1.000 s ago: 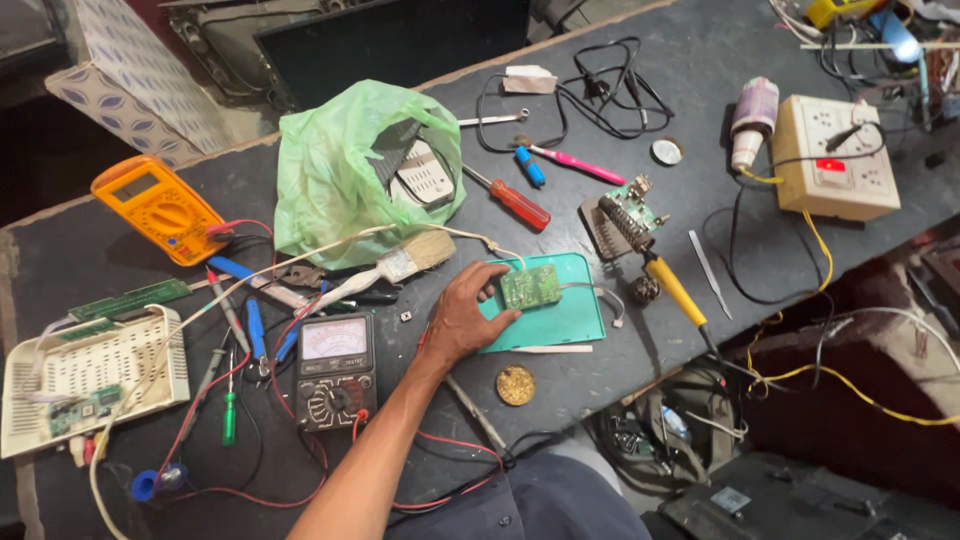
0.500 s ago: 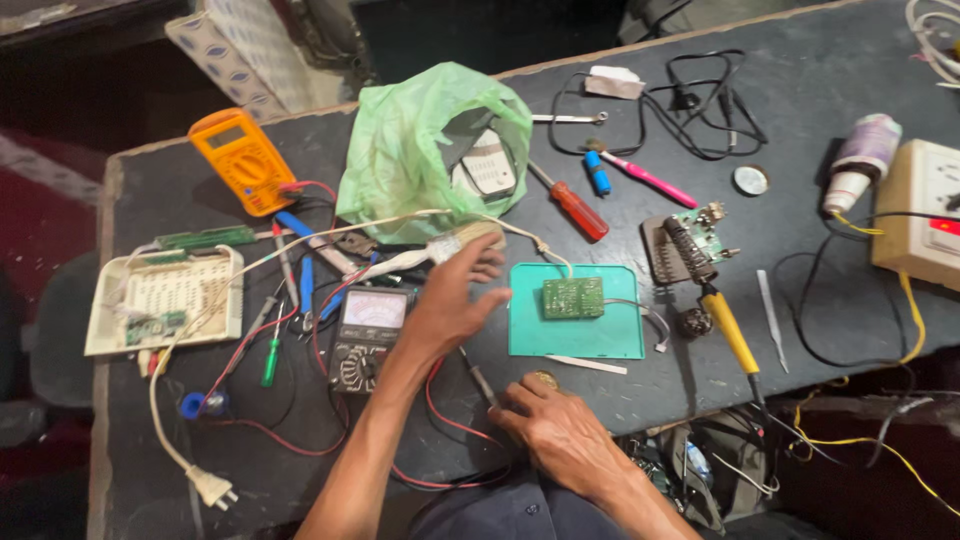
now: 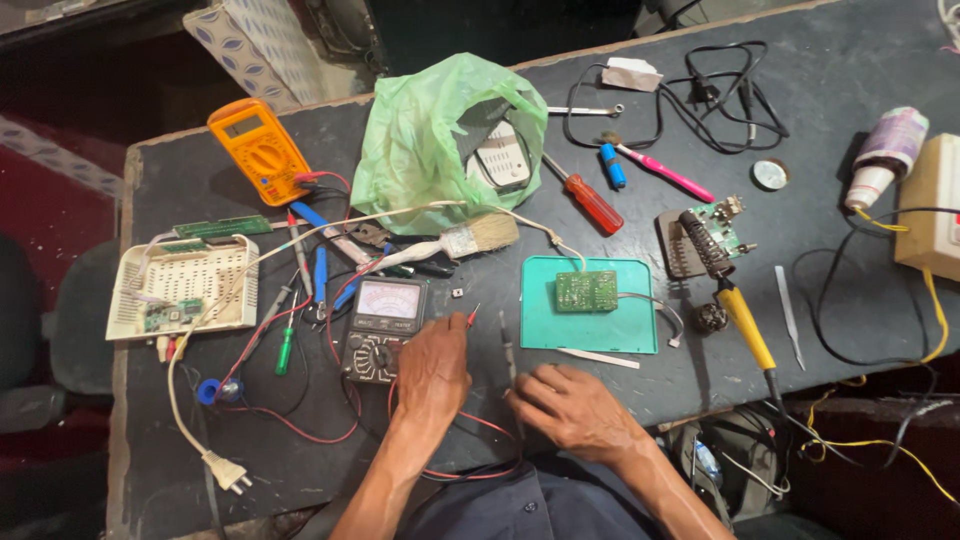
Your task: The person uses a multimeter to test points on a small green circuit board, then uses tweezers to adjust components and a soldering iron to reflow solder joints. The person repeats testing and soldering steps while handling the board and tools on a cluttered workbench.
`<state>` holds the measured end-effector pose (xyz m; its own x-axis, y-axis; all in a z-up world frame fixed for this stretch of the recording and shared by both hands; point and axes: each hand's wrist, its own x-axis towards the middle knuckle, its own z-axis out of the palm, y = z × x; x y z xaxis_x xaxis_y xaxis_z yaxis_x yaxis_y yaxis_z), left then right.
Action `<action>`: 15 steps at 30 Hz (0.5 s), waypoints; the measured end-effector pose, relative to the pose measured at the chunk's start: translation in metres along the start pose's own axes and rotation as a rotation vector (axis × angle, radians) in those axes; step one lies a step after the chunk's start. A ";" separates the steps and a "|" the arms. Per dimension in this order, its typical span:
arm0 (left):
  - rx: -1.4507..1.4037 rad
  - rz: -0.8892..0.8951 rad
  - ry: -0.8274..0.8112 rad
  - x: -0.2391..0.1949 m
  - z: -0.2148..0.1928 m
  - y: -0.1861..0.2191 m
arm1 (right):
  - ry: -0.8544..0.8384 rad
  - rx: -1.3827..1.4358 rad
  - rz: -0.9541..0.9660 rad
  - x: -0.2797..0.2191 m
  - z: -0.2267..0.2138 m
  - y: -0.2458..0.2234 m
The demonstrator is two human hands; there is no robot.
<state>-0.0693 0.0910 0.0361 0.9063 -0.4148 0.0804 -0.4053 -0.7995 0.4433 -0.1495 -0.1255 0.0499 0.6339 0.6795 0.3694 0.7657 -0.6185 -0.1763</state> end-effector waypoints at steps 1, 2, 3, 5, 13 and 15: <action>0.039 -0.009 -0.016 0.002 0.002 0.001 | 0.046 -0.049 -0.003 -0.003 -0.003 0.001; 0.033 -0.020 -0.040 0.003 0.002 0.002 | 0.105 -0.085 0.035 -0.007 -0.006 0.001; 0.027 -0.031 -0.064 0.004 0.002 0.003 | 0.163 -0.122 0.072 -0.012 -0.008 0.002; -0.016 -0.028 -0.055 0.006 -0.002 0.006 | 0.292 -0.172 0.183 -0.022 -0.014 0.003; -0.549 0.144 0.193 0.009 -0.109 0.018 | 1.228 0.204 0.607 -0.043 -0.066 0.003; -0.650 0.130 0.234 -0.001 -0.150 0.024 | 1.362 0.250 0.590 -0.040 -0.087 0.003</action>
<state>-0.0621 0.1375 0.1804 0.8868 -0.3271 0.3265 -0.4247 -0.2978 0.8550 -0.1819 -0.1892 0.1137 0.3732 -0.5993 0.7082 0.5311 -0.4878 -0.6928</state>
